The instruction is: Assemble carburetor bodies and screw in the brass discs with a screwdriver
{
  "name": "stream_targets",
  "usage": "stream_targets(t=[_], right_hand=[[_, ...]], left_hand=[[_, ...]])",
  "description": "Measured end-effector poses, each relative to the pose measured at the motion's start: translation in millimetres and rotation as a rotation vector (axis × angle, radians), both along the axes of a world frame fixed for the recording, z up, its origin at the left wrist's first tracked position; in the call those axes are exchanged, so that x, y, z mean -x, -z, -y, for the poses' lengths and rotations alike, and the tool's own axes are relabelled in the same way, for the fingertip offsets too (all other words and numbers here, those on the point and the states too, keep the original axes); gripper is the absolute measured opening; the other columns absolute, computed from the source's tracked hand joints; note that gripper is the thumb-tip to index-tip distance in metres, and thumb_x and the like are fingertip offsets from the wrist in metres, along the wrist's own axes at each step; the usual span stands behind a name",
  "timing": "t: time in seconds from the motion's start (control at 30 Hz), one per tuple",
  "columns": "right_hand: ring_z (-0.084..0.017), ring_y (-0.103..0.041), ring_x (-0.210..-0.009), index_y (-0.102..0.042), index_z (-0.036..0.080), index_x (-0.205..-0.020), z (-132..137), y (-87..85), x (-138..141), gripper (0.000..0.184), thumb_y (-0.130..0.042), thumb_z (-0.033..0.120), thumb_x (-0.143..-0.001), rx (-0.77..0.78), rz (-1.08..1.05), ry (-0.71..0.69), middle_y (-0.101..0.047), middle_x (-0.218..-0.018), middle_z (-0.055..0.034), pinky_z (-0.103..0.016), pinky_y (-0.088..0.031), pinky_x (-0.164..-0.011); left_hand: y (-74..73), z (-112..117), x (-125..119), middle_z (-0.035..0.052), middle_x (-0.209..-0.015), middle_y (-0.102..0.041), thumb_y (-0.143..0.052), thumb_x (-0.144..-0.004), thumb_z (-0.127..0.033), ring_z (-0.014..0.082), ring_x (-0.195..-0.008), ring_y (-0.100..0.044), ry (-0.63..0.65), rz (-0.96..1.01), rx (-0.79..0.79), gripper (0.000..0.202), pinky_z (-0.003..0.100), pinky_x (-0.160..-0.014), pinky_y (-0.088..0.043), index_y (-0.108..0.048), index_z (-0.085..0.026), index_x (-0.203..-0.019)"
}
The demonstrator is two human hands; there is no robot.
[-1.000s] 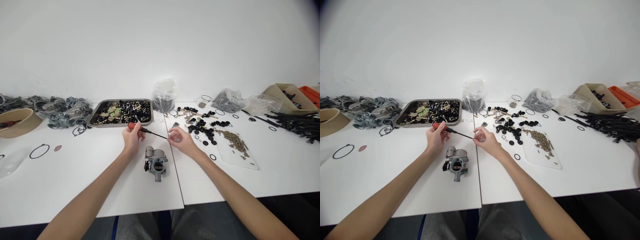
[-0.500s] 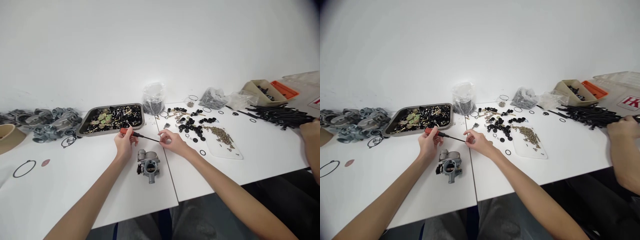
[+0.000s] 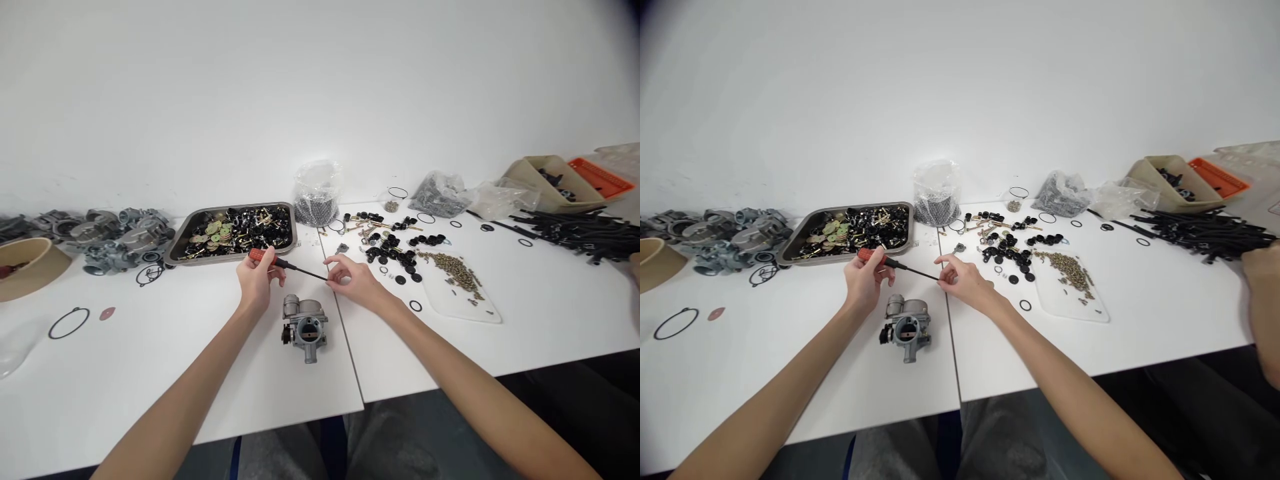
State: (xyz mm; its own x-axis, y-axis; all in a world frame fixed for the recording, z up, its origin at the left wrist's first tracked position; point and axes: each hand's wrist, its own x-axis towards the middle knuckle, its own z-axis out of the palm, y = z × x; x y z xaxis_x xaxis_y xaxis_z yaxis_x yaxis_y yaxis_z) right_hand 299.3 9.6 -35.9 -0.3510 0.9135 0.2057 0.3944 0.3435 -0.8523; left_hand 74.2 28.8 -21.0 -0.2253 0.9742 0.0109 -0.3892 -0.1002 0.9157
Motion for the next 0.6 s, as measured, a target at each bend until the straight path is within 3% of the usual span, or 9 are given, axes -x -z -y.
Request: stream_targets(t=[0.33,0.6], right_hand=[[-0.016,-0.064,-0.079,-0.051,0.029,-0.132,4,-26.1,-4,0.048,-0.057,0.023,-0.086,0.016,0.298,-0.084,-0.069,-0.088,-0.0011,-0.029,-0.052,-0.074],[-0.016,-0.063,-0.074,-0.045,0.032,-0.139,7,-22.2,-5,0.052,-0.051,0.021,-0.089,-0.143,0.421,-0.058,-0.068,-0.085,-0.0011,-0.028,-0.05,-0.07]], left_hand=[[-12.1,6,-1,-0.001,-0.064,-0.057,-0.076,-0.073,-0.035,0.0138,-0.041,-0.057,0.113,-0.107,-0.124,0.031,0.027,-0.033,-0.043,-0.054,-0.014,-0.079],[-14.6,11,-8,-0.0033,-0.056,-0.054,-0.076,-0.073,-0.039,0.0155,-0.041,-0.058,0.04,-0.103,-0.119,0.034,0.032,-0.038,-0.052,-0.052,-0.015,-0.076]])
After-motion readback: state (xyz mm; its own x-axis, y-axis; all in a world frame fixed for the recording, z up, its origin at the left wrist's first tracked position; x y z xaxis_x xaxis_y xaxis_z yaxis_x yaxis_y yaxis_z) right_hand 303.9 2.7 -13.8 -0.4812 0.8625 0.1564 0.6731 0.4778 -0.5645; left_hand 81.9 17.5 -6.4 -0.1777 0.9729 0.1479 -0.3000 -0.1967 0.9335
